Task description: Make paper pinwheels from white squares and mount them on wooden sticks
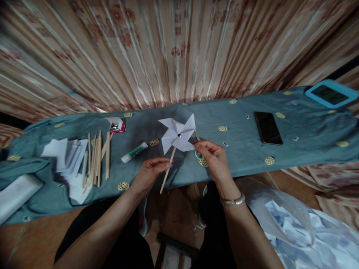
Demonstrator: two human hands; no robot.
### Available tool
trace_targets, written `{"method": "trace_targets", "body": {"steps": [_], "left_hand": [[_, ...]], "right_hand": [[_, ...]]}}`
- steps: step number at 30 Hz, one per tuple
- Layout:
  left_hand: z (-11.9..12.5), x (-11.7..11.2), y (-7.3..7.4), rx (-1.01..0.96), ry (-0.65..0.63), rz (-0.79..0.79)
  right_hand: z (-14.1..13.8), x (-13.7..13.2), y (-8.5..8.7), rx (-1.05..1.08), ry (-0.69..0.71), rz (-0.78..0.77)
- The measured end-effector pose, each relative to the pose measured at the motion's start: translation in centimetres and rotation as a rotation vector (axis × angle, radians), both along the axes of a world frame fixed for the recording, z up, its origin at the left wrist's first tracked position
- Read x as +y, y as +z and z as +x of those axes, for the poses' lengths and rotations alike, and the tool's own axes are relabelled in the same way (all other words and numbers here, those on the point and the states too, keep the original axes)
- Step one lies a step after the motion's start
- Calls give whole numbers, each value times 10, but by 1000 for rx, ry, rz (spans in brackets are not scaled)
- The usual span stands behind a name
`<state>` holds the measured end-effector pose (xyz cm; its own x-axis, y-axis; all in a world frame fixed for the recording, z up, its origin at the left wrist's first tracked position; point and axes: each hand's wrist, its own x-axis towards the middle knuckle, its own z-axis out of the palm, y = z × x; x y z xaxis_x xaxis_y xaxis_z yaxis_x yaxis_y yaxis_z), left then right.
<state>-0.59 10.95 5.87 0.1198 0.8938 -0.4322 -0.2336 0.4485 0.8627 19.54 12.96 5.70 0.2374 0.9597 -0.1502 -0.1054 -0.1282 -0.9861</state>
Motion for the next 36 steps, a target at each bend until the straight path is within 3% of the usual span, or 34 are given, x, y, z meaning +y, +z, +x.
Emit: {"method": "trace_targets", "body": {"steps": [36], "left_hand": [[7,2,3,-41,-2,-1]], "right_hand": [[-36,-5,9,52,177,14]]}}
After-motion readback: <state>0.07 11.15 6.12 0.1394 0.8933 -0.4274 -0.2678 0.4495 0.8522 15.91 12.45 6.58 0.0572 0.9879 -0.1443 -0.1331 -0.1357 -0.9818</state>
